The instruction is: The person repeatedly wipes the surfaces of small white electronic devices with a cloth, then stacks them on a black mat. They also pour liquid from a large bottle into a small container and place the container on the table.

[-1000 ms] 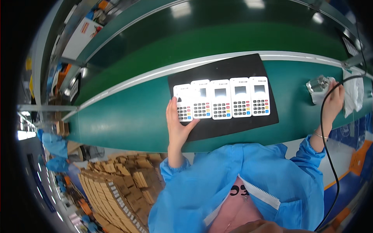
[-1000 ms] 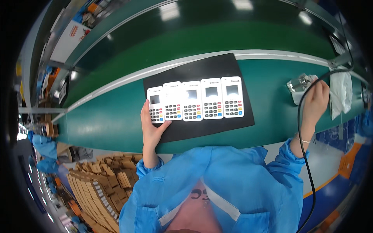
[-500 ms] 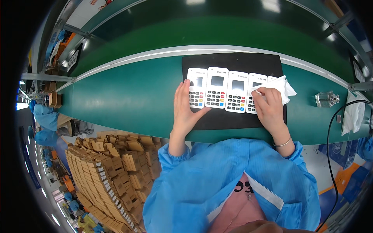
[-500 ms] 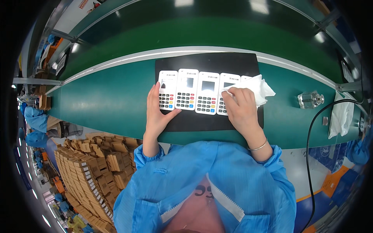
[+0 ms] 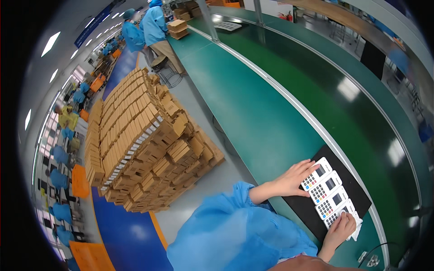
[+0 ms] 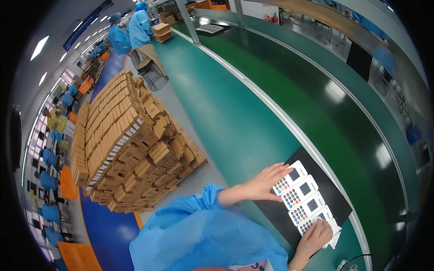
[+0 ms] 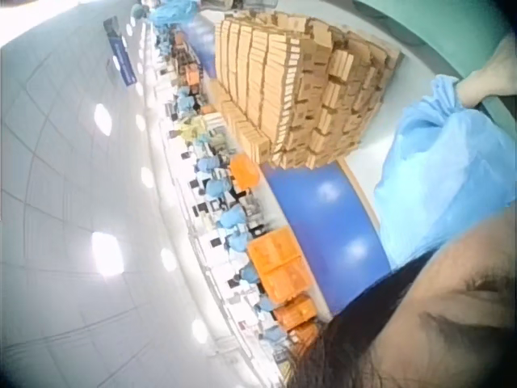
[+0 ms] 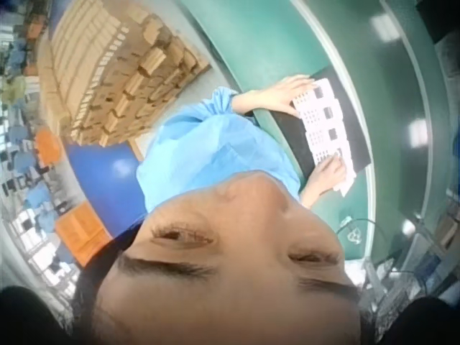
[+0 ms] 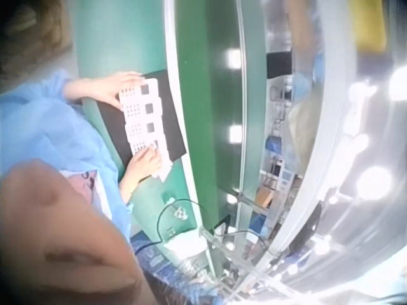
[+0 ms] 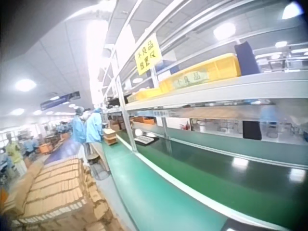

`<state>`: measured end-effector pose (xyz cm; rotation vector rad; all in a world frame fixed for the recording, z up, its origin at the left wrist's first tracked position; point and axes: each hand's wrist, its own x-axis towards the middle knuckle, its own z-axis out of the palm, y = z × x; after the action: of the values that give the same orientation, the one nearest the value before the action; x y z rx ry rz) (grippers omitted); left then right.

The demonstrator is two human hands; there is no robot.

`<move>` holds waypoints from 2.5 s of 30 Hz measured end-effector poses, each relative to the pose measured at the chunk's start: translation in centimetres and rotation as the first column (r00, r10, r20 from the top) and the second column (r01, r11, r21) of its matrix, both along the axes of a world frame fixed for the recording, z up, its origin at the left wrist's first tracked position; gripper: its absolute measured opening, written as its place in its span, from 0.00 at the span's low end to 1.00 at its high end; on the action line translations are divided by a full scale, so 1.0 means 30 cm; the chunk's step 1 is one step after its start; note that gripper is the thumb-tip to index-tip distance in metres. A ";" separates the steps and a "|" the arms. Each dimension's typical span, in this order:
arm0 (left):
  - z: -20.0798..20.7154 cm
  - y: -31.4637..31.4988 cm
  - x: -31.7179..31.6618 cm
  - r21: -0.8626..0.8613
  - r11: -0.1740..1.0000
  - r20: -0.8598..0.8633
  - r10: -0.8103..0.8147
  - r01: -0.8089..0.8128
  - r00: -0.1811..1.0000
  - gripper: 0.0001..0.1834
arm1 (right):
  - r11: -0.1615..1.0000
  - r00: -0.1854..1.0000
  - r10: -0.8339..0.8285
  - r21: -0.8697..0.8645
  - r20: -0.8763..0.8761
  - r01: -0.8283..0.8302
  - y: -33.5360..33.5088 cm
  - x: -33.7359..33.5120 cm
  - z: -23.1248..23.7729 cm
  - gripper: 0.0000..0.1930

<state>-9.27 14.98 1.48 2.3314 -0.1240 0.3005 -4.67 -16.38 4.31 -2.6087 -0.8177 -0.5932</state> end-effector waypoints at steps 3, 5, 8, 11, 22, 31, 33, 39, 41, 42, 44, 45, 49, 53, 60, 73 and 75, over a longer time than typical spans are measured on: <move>-0.004 0.000 -0.009 -0.001 1.000 0.000 0.010 -0.010 1.000 0.62 | 0.999 0.999 0.037 -0.012 0.026 -0.037 -0.007 0.006 -0.017 0.11; -0.003 -0.002 -0.007 -0.008 1.000 0.013 0.001 -0.001 1.000 0.62 | 0.999 0.999 0.043 -0.017 -0.001 -0.043 -0.017 0.004 -0.009 0.11; 0.000 0.005 0.003 0.012 1.000 0.013 -0.002 0.002 1.000 0.62 | 0.998 0.998 0.054 0.009 0.037 -0.055 0.010 0.000 0.003 0.11; -0.001 0.008 0.031 0.054 0.999 0.064 -0.001 -0.003 0.998 0.61 | 0.999 0.999 0.026 0.020 -0.028 -0.026 0.010 0.014 0.045 0.06; 0.036 -0.014 0.028 0.055 0.998 0.026 0.022 -0.024 0.999 0.61 | 0.164 0.917 -0.180 0.908 -0.356 0.385 -0.384 0.013 0.091 0.12; 0.061 0.013 0.015 -0.169 0.986 -0.112 -0.007 -0.012 0.994 0.58 | 0.410 0.854 -0.329 0.754 -0.404 0.514 -0.366 -0.001 -0.006 0.12; 0.043 0.016 0.018 0.093 0.996 -0.025 0.007 -0.005 1.000 0.59 | 0.430 0.854 -0.292 0.739 -0.430 0.519 -0.320 0.019 -0.016 0.11; 0.025 0.019 0.017 0.011 0.999 -0.073 0.031 -0.031 0.997 0.59 | 0.829 0.898 -0.310 0.375 -0.311 0.416 -0.249 0.066 -0.060 0.07; 0.025 0.014 0.013 -0.024 0.998 -0.083 0.055 -0.057 0.995 0.59 | 0.853 0.907 -0.327 0.331 -0.267 0.405 -0.235 0.067 -0.054 0.06; 0.033 0.016 0.011 -0.012 0.998 -0.086 0.068 -0.069 0.994 0.59 | 0.860 0.908 -0.327 0.316 -0.261 0.401 -0.239 0.069 -0.060 0.06; 0.049 0.011 0.014 -0.002 0.995 -0.071 0.101 -0.102 0.992 0.60 | 0.879 0.922 -0.317 0.296 -0.223 0.374 -0.245 0.072 -0.061 0.06; 0.058 0.004 0.018 -0.037 0.994 -0.092 0.103 -0.107 0.990 0.61 | 0.868 0.917 -0.310 0.318 -0.251 0.380 -0.248 0.068 -0.066 0.06; 0.039 0.020 0.016 -0.069 0.995 -0.038 0.076 -0.078 0.996 0.65 | 0.845 0.888 -0.305 0.332 -0.343 0.419 -0.245 0.068 -0.074 0.07; 0.039 0.018 0.020 -0.064 0.996 -0.038 0.066 -0.068 0.997 0.65 | 0.848 0.898 -0.299 0.342 -0.323 0.405 -0.246 0.066 -0.082 0.07; 0.048 0.007 0.018 -0.056 0.994 -0.104 0.085 -0.091 0.991 0.69 | 0.827 0.921 -0.339 0.405 -0.194 0.390 -0.230 0.057 -0.053 0.05; 0.028 0.004 0.024 -0.036 0.997 -0.081 0.071 -0.074 0.994 0.66 | 0.992 0.991 0.088 0.101 -0.099 -0.078 -0.047 0.077 0.089 0.13; 0.034 0.017 0.018 0.030 0.998 0.005 0.062 -0.062 0.998 0.66 | 0.996 0.993 0.059 0.077 -0.106 -0.050 -0.043 0.069 0.093 0.12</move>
<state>-8.73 15.50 2.49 2.3677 -0.0585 0.3366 -2.60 -17.67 7.10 -2.5181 -0.8139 -0.4537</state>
